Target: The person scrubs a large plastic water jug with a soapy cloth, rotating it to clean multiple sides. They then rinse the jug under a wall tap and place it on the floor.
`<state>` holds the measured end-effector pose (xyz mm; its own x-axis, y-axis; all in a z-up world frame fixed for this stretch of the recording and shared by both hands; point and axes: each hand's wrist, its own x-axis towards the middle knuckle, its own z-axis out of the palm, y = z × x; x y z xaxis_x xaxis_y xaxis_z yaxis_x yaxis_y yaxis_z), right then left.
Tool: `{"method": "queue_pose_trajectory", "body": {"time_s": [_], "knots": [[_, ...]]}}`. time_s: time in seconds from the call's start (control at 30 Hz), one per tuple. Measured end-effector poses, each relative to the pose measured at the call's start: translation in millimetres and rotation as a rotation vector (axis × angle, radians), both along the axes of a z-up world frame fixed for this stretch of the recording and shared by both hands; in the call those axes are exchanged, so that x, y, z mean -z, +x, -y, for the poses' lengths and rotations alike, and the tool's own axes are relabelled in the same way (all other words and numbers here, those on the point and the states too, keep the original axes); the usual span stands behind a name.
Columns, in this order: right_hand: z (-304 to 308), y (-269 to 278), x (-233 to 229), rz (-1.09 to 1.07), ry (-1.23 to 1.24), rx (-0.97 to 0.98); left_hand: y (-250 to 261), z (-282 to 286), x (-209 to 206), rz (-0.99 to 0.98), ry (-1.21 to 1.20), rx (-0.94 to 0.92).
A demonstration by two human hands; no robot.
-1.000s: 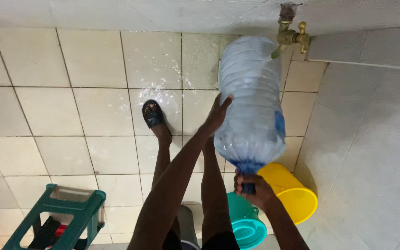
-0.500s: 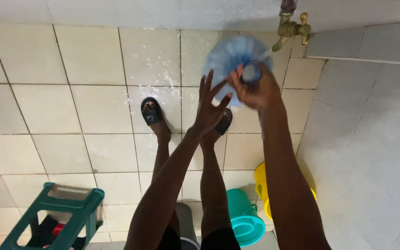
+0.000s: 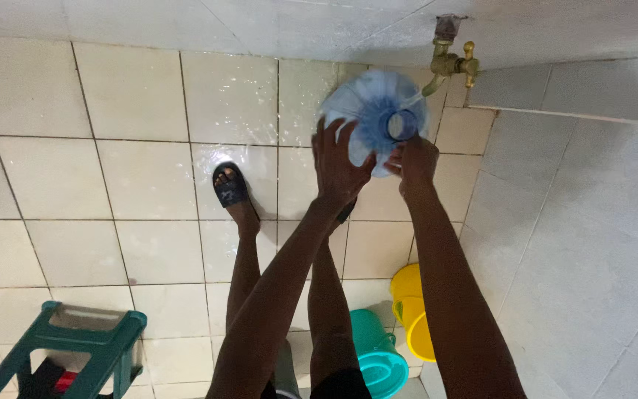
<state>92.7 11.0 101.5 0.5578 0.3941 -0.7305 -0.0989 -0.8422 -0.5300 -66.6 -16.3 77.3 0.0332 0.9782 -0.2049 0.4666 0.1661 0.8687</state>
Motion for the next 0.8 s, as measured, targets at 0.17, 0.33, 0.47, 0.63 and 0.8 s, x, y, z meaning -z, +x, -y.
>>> {"method": "queue_pose_trajectory", "body": {"time_s": [0.17,0.33,0.47,0.63,0.8], "knots": [[28.2,21.0,32.8,0.522,0.211,-0.346,11.0,-42.8,2.7,0.070,0.251,0.264],[19.1,32.2,32.9,0.402,0.269,-0.471,24.7,-58.9,18.5,0.131,0.264,0.240],[-8.3,32.9,12.2,0.357,0.444,-0.579,32.6,-47.8,18.4,0.103,0.328,0.126],[-51.0,36.8,-54.0,0.017,1.034,-0.315,47.0,-44.1,17.1,0.096,0.371,-0.053],[-79.2,30.0,-169.8,0.395,0.932,-1.072,51.6,-58.6,14.9,0.047,0.266,-0.067]]}}
